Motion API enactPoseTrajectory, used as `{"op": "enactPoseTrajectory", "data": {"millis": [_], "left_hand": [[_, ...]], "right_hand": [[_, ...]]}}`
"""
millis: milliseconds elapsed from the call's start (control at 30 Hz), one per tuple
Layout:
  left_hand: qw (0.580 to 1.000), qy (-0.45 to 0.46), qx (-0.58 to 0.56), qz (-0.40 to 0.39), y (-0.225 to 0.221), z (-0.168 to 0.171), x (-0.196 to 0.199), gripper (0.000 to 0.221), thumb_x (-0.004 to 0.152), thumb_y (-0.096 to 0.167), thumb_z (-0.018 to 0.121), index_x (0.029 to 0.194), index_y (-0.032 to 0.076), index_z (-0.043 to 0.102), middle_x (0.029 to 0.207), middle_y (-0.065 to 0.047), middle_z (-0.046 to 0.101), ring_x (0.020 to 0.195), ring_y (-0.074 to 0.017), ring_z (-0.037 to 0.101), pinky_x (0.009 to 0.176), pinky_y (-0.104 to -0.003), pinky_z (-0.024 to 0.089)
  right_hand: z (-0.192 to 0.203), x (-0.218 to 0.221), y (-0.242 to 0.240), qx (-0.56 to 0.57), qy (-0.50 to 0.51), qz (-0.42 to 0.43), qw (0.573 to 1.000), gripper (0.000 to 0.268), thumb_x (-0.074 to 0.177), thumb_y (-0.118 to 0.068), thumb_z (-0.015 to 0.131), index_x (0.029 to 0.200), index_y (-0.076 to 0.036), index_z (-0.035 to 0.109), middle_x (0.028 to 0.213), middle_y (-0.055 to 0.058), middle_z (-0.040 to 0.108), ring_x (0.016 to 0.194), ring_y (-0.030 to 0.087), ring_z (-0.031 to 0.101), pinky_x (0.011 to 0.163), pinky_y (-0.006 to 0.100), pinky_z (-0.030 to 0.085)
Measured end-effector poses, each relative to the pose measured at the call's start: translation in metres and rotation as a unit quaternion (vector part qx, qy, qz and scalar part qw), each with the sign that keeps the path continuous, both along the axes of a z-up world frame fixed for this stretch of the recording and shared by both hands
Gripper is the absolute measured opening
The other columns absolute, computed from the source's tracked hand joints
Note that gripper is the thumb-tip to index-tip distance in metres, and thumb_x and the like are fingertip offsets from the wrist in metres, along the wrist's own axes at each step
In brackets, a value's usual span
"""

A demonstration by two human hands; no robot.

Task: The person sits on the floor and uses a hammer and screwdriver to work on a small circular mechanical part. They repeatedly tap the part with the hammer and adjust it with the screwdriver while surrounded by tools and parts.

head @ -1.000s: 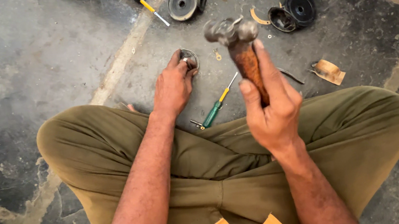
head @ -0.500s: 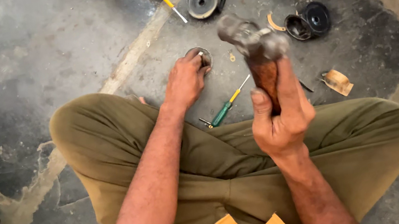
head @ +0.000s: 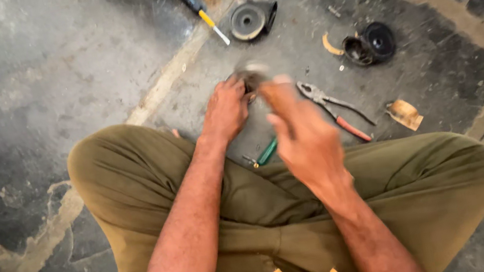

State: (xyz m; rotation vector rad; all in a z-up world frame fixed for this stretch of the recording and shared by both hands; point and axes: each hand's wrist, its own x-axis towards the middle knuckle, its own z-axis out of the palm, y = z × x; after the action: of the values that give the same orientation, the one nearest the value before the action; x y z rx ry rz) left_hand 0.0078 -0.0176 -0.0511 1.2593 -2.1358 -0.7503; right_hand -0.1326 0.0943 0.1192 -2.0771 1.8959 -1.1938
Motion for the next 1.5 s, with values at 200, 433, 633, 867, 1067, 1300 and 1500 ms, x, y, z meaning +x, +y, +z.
{"op": "enactPoseTrajectory", "data": {"millis": [200,433,633,867,1067,1300,1500], "left_hand": [[1.000,-0.001,-0.003,-0.019,-0.002,-0.008,0.003,0.010,0.091,0.011,0.066,0.095,0.002,0.067,0.109,-0.015,0.066,0.099,-0.0407,0.061,0.088,-0.049,0.050],[0.999,0.036,0.021,0.006,-0.005,0.014,0.001,0.018,0.087,0.011,0.067,0.102,0.001,0.065,0.106,-0.016,0.066,0.097,-0.0428,0.059,0.085,-0.051,0.049],[1.000,0.023,-0.018,0.010,-0.004,0.004,0.000,0.016,0.087,0.012,0.069,0.096,-0.001,0.063,0.104,-0.019,0.066,0.098,-0.0442,0.060,0.085,-0.051,0.050],[0.994,0.066,0.065,0.064,0.012,0.033,-0.001,0.015,0.094,0.018,0.066,0.100,0.005,0.072,0.105,-0.015,0.071,0.097,-0.0391,0.066,0.080,-0.047,0.052],[0.997,0.018,0.022,0.070,0.014,0.056,-0.003,0.016,0.096,0.020,0.066,0.100,0.006,0.072,0.105,-0.015,0.071,0.096,-0.0385,0.067,0.080,-0.047,0.053],[0.999,0.033,0.027,0.034,0.008,0.080,0.005,0.020,0.098,0.024,0.064,0.106,0.007,0.071,0.102,-0.016,0.071,0.095,-0.0375,0.068,0.081,-0.046,0.054],[0.980,-0.157,0.008,-0.120,-0.027,0.085,0.026,0.022,0.101,0.026,0.057,0.106,0.005,0.062,0.099,-0.018,0.069,0.094,-0.0414,0.065,0.075,-0.052,0.050]], "right_hand": [[-0.004,-0.007,0.014,-0.032,-0.031,-0.021,0.999,0.053,0.106,-0.012,0.067,0.154,-0.003,0.048,0.120,0.021,0.068,0.098,0.038,0.070,0.086,0.042,0.056],[-0.010,0.004,-0.011,0.057,0.001,-0.024,0.998,0.053,0.097,-0.012,0.072,0.147,-0.004,0.057,0.107,0.022,0.072,0.091,0.040,0.071,0.077,0.043,0.055],[-0.010,-0.011,0.009,-0.059,-0.050,-0.020,0.997,0.054,0.106,-0.008,0.067,0.155,0.000,0.046,0.117,0.023,0.068,0.096,0.036,0.069,0.083,0.039,0.055],[-0.038,-0.028,0.001,-0.004,-0.027,-0.055,0.998,0.056,0.102,-0.008,0.070,0.153,-0.004,0.051,0.106,0.022,0.068,0.086,0.039,0.066,0.076,0.043,0.053],[-0.078,-0.067,-0.028,0.072,0.050,-0.148,0.985,0.054,0.102,-0.021,0.071,0.153,-0.016,0.053,0.102,0.019,0.067,0.084,0.043,0.067,0.070,0.051,0.053],[-0.139,-0.076,-0.042,0.189,0.108,-0.154,0.964,0.055,0.094,-0.025,0.071,0.147,-0.019,0.056,0.099,0.017,0.063,0.083,0.040,0.068,0.069,0.052,0.053],[-0.134,-0.068,-0.041,0.157,0.107,-0.144,0.971,0.053,0.095,-0.025,0.071,0.144,-0.010,0.057,0.105,0.017,0.064,0.091,0.040,0.066,0.076,0.051,0.052]]}}
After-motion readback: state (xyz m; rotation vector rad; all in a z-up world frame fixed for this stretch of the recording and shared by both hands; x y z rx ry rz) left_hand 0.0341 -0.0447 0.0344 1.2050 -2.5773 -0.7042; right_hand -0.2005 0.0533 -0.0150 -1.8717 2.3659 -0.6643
